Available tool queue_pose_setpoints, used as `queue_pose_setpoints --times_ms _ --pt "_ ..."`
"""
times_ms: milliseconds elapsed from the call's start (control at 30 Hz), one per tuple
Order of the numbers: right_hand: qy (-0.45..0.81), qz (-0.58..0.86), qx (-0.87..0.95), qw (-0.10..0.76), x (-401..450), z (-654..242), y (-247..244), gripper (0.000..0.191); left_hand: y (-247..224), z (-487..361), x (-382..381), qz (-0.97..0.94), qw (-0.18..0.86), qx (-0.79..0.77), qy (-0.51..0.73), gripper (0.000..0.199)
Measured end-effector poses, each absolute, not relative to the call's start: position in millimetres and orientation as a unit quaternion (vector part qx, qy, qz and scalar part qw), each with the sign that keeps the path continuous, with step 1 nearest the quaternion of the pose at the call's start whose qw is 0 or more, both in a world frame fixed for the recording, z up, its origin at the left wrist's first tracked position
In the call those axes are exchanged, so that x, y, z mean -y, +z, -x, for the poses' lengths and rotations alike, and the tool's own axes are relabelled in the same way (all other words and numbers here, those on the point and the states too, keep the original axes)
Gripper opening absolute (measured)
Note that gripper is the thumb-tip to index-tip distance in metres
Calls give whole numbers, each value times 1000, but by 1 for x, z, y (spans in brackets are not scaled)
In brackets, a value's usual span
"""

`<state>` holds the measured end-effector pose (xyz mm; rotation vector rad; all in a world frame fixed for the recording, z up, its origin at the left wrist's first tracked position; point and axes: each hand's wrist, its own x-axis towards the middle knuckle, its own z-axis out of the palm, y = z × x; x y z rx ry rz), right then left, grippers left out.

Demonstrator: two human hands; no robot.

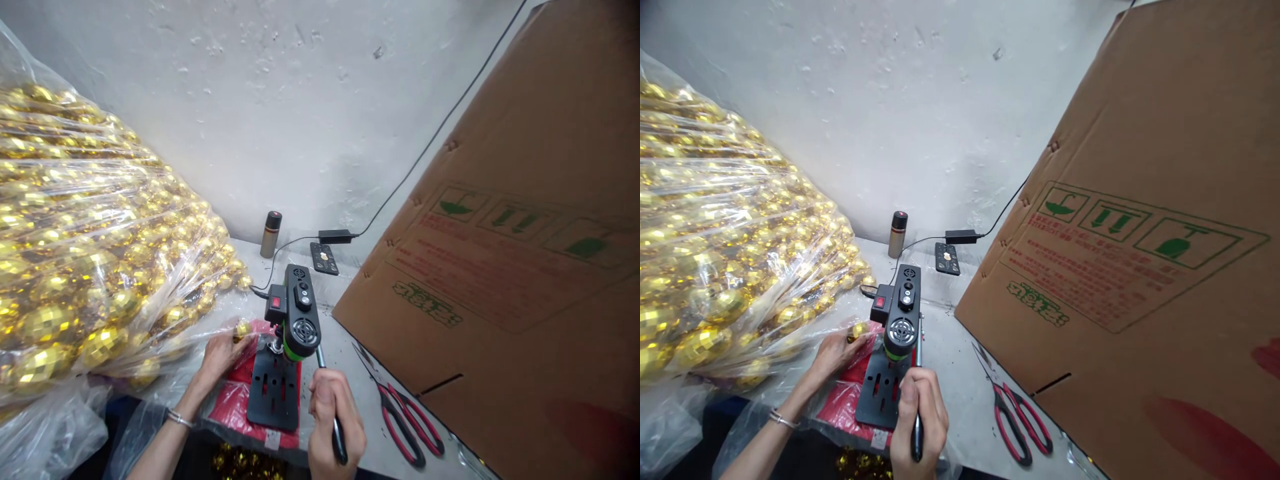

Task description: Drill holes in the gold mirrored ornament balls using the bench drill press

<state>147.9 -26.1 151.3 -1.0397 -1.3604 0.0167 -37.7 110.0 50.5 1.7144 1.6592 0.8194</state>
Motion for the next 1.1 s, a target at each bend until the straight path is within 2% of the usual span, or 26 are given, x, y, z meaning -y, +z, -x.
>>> queue_pose_setpoints --times_ms 100,167,300,367,500,700,1100 --pt "10 462 601 652 27 -148 150 29 50 35 -107 -611 357 -628 324 35" --pt "14 460 600 655 27 -147 152 30 49 32 -97 -583 396 -622 341 50" --pt "25 471 571 672 25 -142 167 31 46 21 -65 -434 599 -526 420 70" --pt "24 482 559 674 24 -139 177 33 45 15 -54 -368 652 -487 450 75" --pt "28 500 561 659 24 -139 192 34 39 4 -47 -434 564 -509 484 73" --pt "27 496 570 655 26 -141 191 33 29 -8 -36 -605 408 -522 442 47" --pt "31 486 581 652 29 -141 186 29 11 -16 -31 -708 303 -463 439 50"
